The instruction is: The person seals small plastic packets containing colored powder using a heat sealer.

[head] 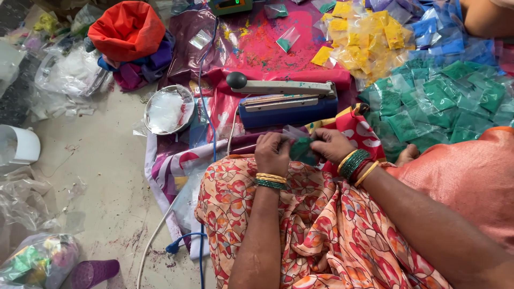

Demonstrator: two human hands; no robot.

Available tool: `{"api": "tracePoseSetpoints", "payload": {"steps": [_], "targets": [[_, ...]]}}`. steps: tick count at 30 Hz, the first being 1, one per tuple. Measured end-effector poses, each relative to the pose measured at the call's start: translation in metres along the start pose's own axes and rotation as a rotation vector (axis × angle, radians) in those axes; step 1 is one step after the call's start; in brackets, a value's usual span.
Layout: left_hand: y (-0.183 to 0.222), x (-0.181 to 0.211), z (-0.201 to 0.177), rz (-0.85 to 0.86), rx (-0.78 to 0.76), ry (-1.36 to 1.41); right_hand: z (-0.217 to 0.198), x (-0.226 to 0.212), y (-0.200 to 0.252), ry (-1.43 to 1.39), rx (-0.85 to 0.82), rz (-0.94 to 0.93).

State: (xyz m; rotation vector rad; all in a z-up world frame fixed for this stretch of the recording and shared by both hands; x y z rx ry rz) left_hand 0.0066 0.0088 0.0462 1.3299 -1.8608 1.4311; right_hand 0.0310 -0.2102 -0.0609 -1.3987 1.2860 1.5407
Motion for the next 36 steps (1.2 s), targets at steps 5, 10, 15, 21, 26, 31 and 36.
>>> {"api": "tracePoseSetpoints", "payload": {"steps": [5, 10, 15, 21, 26, 31, 36], "targets": [[-0.001, 0.003, -0.006, 0.176, -0.058, -0.089, 0.011, -0.041, 0.017, 0.324, 0.079, -0.046], [0.0, -0.002, -0.004, 0.268, -0.22, -0.286, 0.022, -0.106, 0.043, 0.514, 0.201, -0.614], [0.001, 0.003, -0.001, 0.3, -0.259, -0.286, 0.02, -0.117, 0.052, 0.882, 0.148, -0.566], [-0.005, 0.01, -0.006, 0.258, -0.283, -0.386, 0.006, -0.113, 0.046, 1.073, 0.133, -0.406], [-0.008, 0.008, -0.002, 0.343, -0.229, -0.359, 0.001, -0.111, 0.038, 1.129, 0.164, -0.352], [-0.006, -0.024, 0.013, 0.059, -0.341, -0.15, 0.0, -0.098, 0.028, 0.884, 0.11, -0.327], [-0.009, -0.009, 0.016, -0.316, -0.326, 0.183, -0.004, -0.065, 0.008, 0.24, -0.058, -0.352]]}}
Point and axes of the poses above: each hand's wrist, its own y-axis away from the middle knuckle, its own z-axis out of the palm, x = y × z, the point moved 1 cm from there along -y, towards the middle knuckle, and after that the axes turned 10 degrees about y, right-handed, at the moved point
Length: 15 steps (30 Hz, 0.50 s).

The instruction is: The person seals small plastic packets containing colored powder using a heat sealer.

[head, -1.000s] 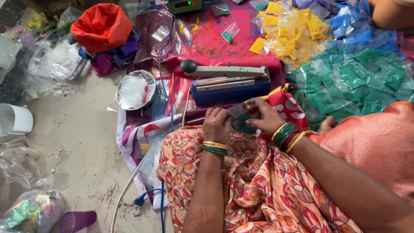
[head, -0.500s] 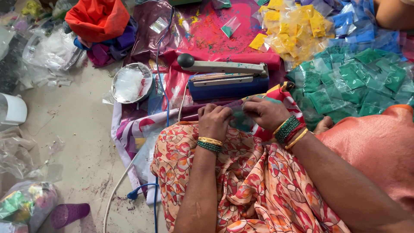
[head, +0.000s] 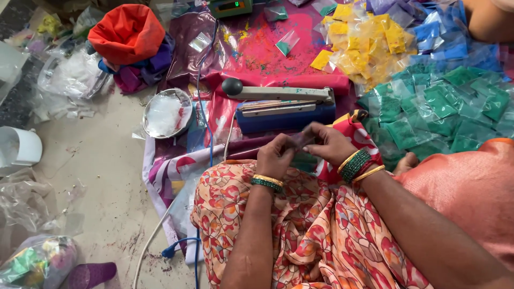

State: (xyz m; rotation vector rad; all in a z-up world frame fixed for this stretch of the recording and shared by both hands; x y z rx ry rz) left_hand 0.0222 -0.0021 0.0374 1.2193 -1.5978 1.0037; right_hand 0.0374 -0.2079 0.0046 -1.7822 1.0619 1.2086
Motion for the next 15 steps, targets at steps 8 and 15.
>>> {"api": "tracePoseSetpoints", "payload": {"steps": [8, 15], "targets": [[-0.008, -0.005, 0.0, -0.04, 0.146, 0.544, 0.023, 0.054, -0.002, -0.515, -0.04, 0.305], [-0.019, -0.043, 0.002, -0.049, 0.321, 0.785, 0.04, 0.027, -0.004, -0.701, 0.009, 0.395]]}}
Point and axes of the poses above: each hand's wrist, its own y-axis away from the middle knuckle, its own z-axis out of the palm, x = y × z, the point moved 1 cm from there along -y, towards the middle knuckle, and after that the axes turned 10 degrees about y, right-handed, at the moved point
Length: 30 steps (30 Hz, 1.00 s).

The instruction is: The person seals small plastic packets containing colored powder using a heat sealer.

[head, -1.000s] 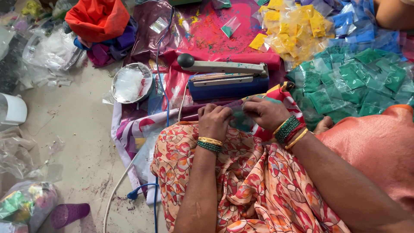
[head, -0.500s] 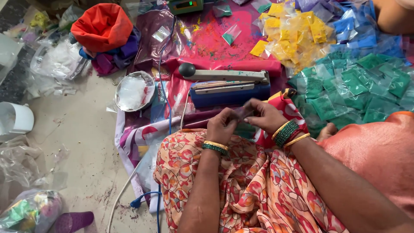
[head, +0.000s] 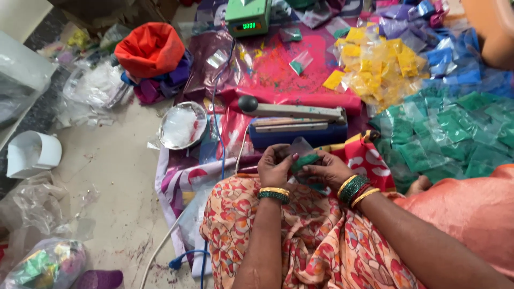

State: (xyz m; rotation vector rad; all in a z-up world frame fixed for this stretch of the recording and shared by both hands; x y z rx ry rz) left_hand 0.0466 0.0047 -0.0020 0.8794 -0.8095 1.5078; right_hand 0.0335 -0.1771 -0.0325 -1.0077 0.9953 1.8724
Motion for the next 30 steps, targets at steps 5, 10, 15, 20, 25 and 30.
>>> {"api": "tracePoseSetpoints", "payload": {"steps": [5, 10, 15, 20, 25, 30], "targets": [[-0.007, 0.006, 0.006, -0.018, 0.026, -0.003, 0.003, -0.004, -0.003, -0.173, 0.033, 0.001], [-0.016, -0.011, -0.004, 0.006, 0.011, 0.0, 0.001, 0.003, -0.012, -0.229, 0.075, -0.001], [-0.009, 0.034, 0.023, 0.228, 0.149, -0.271, -0.003, 0.007, -0.034, -0.238, 0.105, 0.005], [-0.03, 0.064, 0.022, 0.328, 0.338, -0.465, 0.009, -0.001, -0.056, -0.189, 0.163, 0.06], [-0.078, 0.111, 0.035, 0.733, 0.25, -0.793, 0.024, -0.001, -0.081, -0.248, 0.266, 0.075], [-0.146, 0.125, 0.032, 0.685, 0.174, -0.951, 0.02, 0.008, -0.095, -0.381, 0.304, 0.058]]}}
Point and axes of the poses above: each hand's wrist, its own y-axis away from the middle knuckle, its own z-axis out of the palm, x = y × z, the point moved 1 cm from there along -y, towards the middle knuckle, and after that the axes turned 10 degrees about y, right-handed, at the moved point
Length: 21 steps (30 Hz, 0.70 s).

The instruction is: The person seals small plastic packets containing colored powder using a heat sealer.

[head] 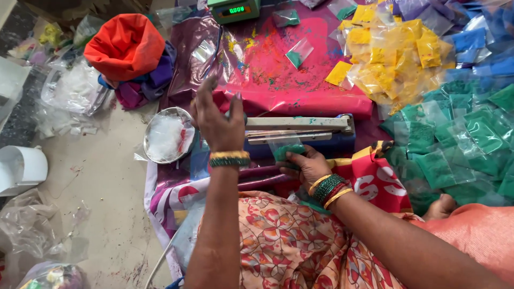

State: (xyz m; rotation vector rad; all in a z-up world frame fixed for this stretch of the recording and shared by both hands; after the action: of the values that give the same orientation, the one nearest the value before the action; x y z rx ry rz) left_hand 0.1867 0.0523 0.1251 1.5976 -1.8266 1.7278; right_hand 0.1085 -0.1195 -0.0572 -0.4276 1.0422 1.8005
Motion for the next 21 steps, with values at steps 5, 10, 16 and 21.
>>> {"api": "tracePoseSetpoints", "payload": {"steps": [5, 10, 16, 21], "targets": [[-0.033, -0.002, 0.02, -0.101, -0.256, -0.432, 0.003, -0.005, 0.004, -0.113, -0.002, -0.052], [-0.023, -0.028, 0.036, -0.279, -0.656, -0.708, 0.006, -0.004, 0.004, -0.146, 0.14, -0.112], [-0.008, -0.041, 0.036, -0.273, -0.639, -0.62, 0.016, -0.015, 0.012, -0.121, 0.181, -0.107], [0.001, -0.056, 0.04, -0.226, -0.62, -0.625, 0.016, -0.021, 0.011, -0.111, 0.199, -0.092]]}}
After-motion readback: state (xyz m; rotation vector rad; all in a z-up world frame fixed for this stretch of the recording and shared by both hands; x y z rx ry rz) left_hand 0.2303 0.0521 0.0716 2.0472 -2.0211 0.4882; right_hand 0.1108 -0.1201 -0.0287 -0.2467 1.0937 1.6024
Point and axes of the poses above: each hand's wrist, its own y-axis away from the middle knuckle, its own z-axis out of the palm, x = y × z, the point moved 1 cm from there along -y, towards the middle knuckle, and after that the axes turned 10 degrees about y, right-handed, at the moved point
